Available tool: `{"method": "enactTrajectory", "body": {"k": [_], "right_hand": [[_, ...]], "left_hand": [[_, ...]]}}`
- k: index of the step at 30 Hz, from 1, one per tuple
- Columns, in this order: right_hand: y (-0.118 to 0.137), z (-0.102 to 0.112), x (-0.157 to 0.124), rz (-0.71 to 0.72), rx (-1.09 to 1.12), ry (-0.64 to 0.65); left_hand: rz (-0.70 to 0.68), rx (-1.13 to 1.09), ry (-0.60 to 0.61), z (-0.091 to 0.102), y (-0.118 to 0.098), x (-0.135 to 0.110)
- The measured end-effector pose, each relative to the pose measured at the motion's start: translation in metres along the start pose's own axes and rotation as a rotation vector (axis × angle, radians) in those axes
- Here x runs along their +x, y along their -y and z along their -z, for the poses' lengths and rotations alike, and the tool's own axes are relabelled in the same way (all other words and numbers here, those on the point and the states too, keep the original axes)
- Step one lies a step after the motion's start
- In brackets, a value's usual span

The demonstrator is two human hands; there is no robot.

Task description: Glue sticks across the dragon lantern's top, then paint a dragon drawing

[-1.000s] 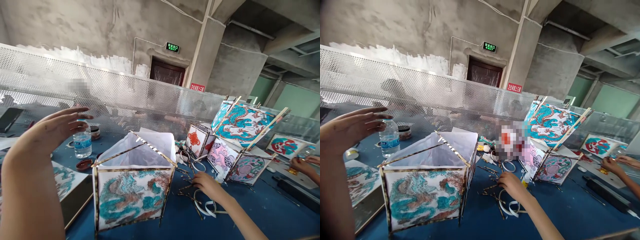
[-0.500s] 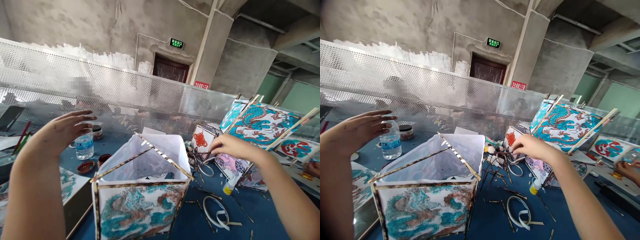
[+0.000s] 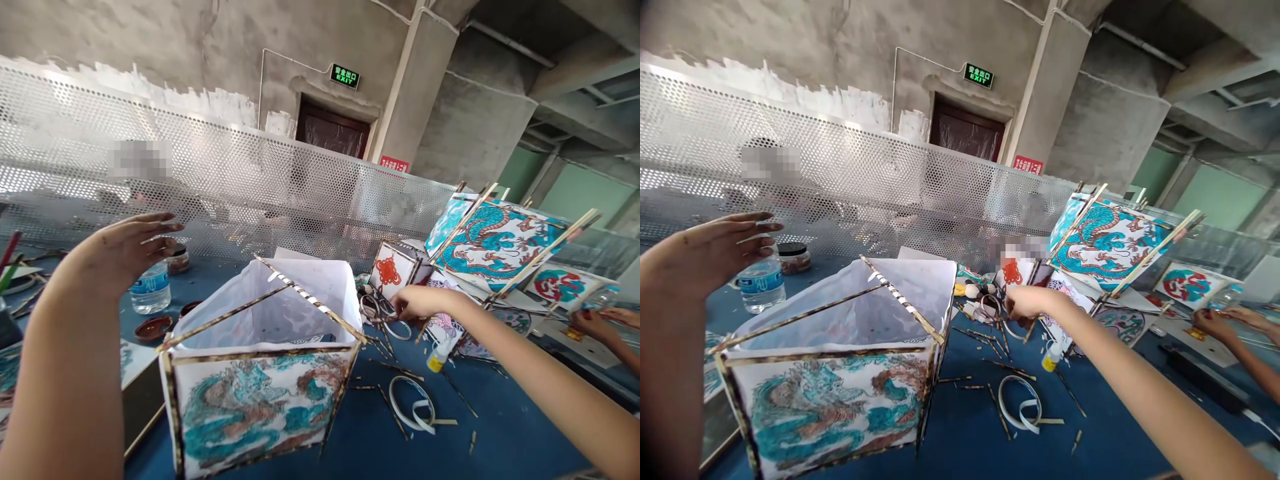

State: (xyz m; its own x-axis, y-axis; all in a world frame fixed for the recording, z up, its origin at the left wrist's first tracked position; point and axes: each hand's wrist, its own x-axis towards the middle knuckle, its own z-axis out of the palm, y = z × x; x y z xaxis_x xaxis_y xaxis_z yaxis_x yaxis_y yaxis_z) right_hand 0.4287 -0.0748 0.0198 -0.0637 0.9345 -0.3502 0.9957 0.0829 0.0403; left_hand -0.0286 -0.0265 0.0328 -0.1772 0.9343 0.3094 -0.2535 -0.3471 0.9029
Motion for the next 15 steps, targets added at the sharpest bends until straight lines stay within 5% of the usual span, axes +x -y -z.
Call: {"method": "enactTrajectory", "body": {"k": [8, 15], "right_hand": [[-0.005, 0.002, 0.013, -0.041, -0.111, -0.26], [-0.013, 0.013, 0.015, 0.028, -0.124, -0.392]], "left_hand": [[-0.008, -0.02, -0.103, 0.002, -0.01, -0.011], [0.083, -0.009, 0.017, 0.016, -0.003, 0.005]]}}
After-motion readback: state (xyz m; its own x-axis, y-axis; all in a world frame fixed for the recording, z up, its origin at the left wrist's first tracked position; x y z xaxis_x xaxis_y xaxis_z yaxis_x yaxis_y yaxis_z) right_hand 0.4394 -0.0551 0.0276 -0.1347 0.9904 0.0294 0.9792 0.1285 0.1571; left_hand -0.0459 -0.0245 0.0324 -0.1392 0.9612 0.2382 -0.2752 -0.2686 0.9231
